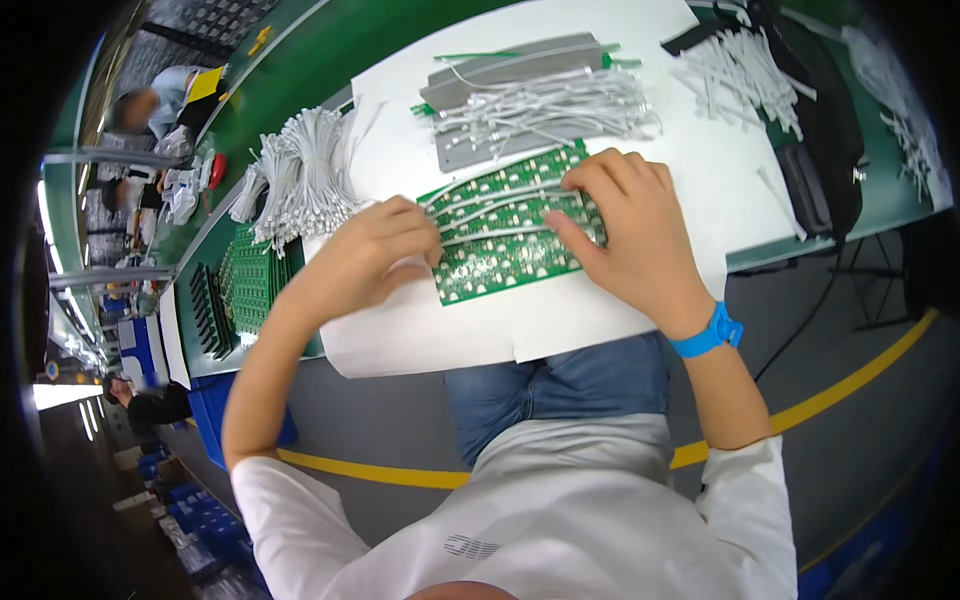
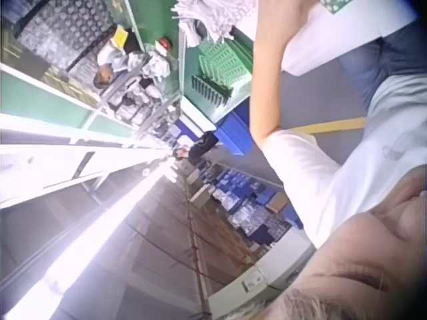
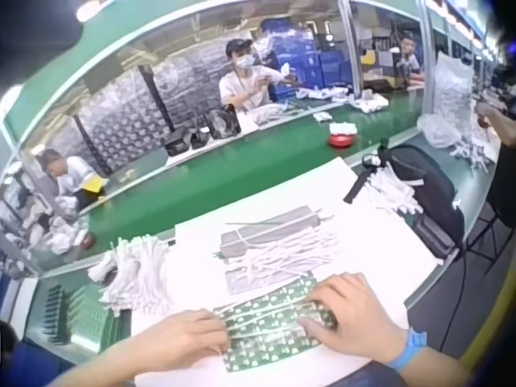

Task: Assembling LED light strips onto a printed circuit board manually.

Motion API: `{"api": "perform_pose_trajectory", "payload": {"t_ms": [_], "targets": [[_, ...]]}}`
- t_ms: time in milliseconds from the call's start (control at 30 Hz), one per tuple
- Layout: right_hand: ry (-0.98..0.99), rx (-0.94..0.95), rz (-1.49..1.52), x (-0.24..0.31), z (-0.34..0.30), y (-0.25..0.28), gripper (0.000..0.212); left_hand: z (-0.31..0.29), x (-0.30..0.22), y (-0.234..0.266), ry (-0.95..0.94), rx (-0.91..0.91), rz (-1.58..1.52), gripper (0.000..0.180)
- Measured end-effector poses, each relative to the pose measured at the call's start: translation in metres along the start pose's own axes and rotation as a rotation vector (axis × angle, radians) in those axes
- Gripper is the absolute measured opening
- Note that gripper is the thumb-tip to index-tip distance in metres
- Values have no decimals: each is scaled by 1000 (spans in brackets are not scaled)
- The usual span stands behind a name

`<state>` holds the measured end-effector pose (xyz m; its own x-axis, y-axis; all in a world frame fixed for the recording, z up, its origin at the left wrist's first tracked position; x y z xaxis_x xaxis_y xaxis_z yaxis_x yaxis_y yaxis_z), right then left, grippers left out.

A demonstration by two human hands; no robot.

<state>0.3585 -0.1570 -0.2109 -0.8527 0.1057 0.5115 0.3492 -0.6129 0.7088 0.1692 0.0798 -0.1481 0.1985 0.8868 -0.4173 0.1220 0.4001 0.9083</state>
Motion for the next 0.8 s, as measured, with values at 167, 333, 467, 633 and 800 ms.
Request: {"api": "perform_pose_trajectory", "payload": {"t_ms": [167,333,467,633,800], "targets": [[224,-93,-149,9,51,0,21,-43,-31,-39,372,-478,-53,65],[413,37,-412,-10,73,-33,19,-35,-49,-90,545,-721,25,68],[526,-47,-332,-15,82,-27,18,-35,-48,-97,573,-769,82,63],[535,-335,-113,-19,95,0,25,-31,-51,-94,586,-753,97,57],[579,-316,74,21,83,13,31,-30,-59,-87,623,-750,52,49]]}}
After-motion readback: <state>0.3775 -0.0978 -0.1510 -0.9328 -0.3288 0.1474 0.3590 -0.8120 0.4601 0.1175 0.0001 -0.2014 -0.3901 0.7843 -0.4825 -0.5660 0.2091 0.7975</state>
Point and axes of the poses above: each hand's wrist, its own z-axis towards the middle knuckle, its own y-axis out of the back of the hand, x = y × z, the point moved 1 cm from there along z, towards the middle knuckle, and after that the axes turned 1 degree about -y, right-handed, at the moved point
